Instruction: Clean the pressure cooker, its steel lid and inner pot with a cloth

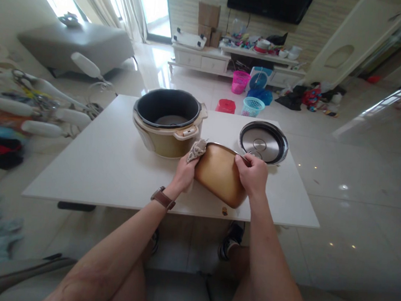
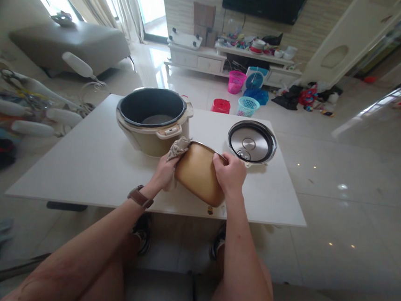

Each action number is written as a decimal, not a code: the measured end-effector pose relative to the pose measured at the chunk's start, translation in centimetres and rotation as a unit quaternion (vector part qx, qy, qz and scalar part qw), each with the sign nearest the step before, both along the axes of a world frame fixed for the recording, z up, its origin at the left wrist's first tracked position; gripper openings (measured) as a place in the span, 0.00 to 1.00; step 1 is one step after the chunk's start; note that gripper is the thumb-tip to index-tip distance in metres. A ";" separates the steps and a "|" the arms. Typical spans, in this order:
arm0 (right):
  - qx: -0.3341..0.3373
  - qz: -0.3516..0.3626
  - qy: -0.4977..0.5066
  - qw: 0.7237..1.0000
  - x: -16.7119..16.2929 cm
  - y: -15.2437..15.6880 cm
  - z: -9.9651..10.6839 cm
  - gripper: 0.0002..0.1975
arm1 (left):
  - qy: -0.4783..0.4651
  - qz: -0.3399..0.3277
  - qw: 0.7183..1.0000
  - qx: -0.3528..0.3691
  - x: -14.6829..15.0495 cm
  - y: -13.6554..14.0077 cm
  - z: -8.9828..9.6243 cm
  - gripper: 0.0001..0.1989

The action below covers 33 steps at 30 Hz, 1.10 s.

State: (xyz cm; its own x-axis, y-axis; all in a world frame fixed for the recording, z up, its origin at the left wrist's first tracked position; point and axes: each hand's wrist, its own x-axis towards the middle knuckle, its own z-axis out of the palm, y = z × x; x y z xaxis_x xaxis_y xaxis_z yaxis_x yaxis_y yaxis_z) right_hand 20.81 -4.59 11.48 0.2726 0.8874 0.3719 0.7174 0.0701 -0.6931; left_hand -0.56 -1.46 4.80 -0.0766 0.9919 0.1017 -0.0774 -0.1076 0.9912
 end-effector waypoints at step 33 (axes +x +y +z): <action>0.001 -0.022 0.129 0.991 1.9 0.9 -2.7 0.37 | 0.050 -0.045 0.994 0.086 -0.4 -0.2 0.7 0.23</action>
